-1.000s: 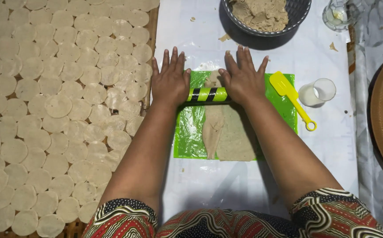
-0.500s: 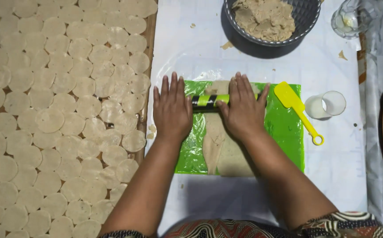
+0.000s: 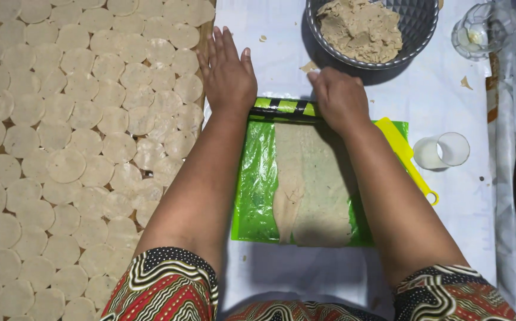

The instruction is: Flattening dough with a rolling pin and cutting out small circles using a circular mold.

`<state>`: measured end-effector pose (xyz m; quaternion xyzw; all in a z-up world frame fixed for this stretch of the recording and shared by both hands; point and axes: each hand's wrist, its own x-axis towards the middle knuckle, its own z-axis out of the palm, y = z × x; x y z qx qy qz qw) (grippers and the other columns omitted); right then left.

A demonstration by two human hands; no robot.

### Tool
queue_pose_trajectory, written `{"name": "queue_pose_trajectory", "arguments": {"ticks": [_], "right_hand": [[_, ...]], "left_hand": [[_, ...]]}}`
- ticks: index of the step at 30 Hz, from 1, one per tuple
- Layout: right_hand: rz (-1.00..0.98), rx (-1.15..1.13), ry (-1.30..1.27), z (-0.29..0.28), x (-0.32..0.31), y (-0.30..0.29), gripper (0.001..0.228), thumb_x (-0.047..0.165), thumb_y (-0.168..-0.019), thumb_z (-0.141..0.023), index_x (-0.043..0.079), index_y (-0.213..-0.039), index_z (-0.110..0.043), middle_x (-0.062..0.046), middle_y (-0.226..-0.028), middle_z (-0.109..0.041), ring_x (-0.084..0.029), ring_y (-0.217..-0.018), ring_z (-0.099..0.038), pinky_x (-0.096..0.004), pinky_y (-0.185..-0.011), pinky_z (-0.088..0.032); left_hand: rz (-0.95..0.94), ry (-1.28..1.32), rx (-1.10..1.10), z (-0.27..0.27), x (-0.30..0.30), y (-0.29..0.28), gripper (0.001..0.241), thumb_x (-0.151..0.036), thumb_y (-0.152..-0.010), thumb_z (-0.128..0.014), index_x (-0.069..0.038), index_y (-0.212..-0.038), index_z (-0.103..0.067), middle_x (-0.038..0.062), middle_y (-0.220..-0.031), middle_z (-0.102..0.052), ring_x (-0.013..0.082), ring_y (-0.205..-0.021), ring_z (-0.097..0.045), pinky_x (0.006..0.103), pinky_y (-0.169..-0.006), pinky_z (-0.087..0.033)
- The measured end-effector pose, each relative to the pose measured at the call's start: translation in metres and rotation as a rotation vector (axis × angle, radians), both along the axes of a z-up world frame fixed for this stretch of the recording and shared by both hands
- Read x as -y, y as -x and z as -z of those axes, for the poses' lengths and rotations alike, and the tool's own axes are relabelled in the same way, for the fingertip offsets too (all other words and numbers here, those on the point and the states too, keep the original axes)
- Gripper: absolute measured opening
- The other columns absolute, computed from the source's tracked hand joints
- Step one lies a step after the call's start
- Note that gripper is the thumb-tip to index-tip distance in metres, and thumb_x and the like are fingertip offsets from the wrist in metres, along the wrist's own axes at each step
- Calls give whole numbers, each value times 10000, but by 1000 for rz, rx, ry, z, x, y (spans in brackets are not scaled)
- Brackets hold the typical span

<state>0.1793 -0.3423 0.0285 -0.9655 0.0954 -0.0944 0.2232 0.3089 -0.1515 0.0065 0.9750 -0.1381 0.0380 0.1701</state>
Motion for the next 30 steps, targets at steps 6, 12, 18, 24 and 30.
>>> {"name": "queue_pose_trajectory", "arguments": {"ticks": [6, 12, 18, 24, 30], "right_hand": [[-195, -105, 364, -20, -9, 47, 522, 327, -786, -796, 135, -1245, -639, -79, -1148, -663, -285, -1073, -590, -459, -1001, -338], [-145, -255, 196, -73, -56, 134, 461, 403, -893, -700, 126, -1254, -624, -91, -1151, -655, -266, -1088, -578, -482, -1057, -344], [-168, -128, 210, -13, -83, 194, 657, 569, -896, -644, 171, -1408, -540, -85, -1296, -594, -250, -1242, -590, -519, -1097, -357], [-77, -79, 289, -1, -88, 165, 587, 469, -1096, -390, 32, -1450, -557, -263, -1533, -514, -369, -1447, -467, -645, -1164, -238], [21, -195, 237, 10, -63, 104, 680, 583, -1120, -249, 111, -1526, -522, -222, -1674, -314, -321, -1576, -238, -672, -1196, -41]], "left_hand": [[122, 18, -12, -9, -15, 20, 596, -371, -1119, -354, -85, -1619, -199, 97, -1708, -178, 245, -1575, -89, 513, -1272, -26], [276, -76, -29, -67, -62, 118, 635, -386, -1097, -240, -39, -1623, -162, 112, -1715, -98, 249, -1567, 2, 503, -1264, 74], [270, -102, -296, -45, -101, 190, 612, -352, -1079, -207, -50, -1606, -284, 200, -1688, -223, 334, -1580, -125, 558, -1247, 11], [289, -122, -215, -23, -94, 172, 599, -311, -1053, -261, -47, -1583, -352, 214, -1658, -307, 376, -1561, -209, 572, -1244, -56], [216, -155, -198, -4, -69, 118, 652, -370, -1030, -307, -86, -1617, -287, 158, -1705, -209, 326, -1588, -143, 572, -1264, -9]]}}
